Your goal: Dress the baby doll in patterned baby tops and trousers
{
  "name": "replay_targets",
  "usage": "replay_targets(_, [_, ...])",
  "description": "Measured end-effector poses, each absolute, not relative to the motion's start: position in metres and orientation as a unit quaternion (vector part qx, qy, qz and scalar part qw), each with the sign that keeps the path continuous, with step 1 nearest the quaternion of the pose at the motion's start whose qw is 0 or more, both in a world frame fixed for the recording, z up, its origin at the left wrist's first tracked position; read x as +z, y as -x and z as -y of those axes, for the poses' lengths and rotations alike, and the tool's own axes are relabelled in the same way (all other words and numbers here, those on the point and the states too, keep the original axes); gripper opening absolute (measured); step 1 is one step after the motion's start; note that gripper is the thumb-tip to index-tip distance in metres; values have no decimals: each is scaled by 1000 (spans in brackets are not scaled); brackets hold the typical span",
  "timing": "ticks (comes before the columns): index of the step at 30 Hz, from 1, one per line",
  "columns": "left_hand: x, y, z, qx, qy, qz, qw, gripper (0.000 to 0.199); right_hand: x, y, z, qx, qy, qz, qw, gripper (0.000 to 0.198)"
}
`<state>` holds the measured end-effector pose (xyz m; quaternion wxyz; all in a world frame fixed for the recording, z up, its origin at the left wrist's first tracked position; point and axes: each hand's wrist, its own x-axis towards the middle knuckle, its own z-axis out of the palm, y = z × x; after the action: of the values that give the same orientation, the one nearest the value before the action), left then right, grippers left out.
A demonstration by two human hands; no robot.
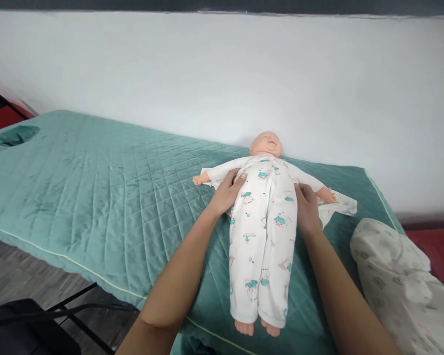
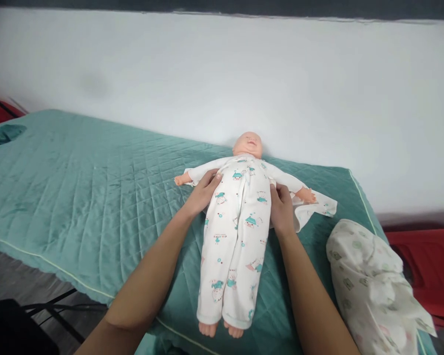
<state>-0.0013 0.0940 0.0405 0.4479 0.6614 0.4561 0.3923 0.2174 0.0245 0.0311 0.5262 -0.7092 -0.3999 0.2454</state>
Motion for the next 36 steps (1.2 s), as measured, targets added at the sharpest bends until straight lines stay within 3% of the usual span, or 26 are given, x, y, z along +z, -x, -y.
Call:
replay_targets(10, [28,-12,-106,387,-674,-441,449,44,13,-233,-32,243,708,406,525,43])
replay_targets(16, [23,-11,-111,467,-702,-455,287,40,18,-239,-31,137,714,469,500,40])
replay_targets(19, [29,-19,-120,467,-731,-425,259,31,33,-236,-43,72,677,513,522,39])
replay_targets(24, [40,-36,-140,411,-768,-414,265,35,53,-223,-78,179,615,598,483,45])
replay_targets(30, [39,-38,-151,367,-763,-394,358,38,47,-230,-90,242,605,608,453,57])
replay_targets(36, [40,-36,-145,380,-771,-388,332,20,48,-226,-83,207,612,617,449,48])
